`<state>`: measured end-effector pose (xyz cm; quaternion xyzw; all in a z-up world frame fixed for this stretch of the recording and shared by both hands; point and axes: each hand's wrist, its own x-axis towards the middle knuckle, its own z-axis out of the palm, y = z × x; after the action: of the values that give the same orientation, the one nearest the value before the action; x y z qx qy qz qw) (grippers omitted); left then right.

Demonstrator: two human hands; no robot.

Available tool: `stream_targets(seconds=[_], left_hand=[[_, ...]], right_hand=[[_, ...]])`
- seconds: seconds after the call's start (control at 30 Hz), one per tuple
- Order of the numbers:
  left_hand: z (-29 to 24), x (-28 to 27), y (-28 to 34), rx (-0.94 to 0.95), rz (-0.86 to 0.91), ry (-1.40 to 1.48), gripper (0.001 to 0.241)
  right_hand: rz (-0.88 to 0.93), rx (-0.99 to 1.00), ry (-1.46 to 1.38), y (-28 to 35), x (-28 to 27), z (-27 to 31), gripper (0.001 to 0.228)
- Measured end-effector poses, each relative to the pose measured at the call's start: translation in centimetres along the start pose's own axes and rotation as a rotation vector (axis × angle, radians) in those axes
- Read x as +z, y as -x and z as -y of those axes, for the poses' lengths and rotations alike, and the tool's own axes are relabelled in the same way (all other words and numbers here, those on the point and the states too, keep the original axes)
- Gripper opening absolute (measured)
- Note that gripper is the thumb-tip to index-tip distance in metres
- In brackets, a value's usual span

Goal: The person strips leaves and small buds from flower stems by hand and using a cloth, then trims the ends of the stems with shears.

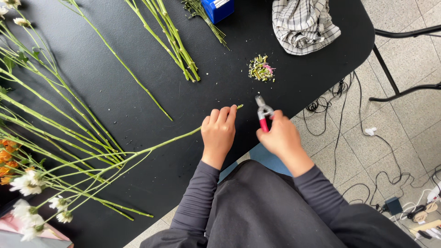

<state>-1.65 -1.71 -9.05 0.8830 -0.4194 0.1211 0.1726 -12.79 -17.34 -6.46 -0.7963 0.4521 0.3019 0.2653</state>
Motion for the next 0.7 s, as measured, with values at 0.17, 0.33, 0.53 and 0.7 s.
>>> stream_targets(seconds=[0.17, 0.33, 0.53, 0.7], left_hand=[[0.2, -0.3, 0.2, 0.015, 0.006, 0.021, 0.019], [0.5, -0.5, 0.3, 0.015, -0.016, 0.020, 0.020], [0.3, -1.2, 0.0, -0.023, -0.053, 0.032, 0.017], [0.7, -1.4, -0.8, -0.035, -0.071, 0.052, 0.017]], right_hand=[[-0.021, -0.108, -0.068, 1.6, -1.6, 0.8, 0.052], [-0.071, -0.303, -0.244, 3.0, 0.8, 0.7, 0.050], [-0.209, -0.291, -0.239, 1.5, 3.3, 0.3, 0.052], [-0.487, -0.427, -0.182, 2.3, 3.9, 0.7, 0.063]])
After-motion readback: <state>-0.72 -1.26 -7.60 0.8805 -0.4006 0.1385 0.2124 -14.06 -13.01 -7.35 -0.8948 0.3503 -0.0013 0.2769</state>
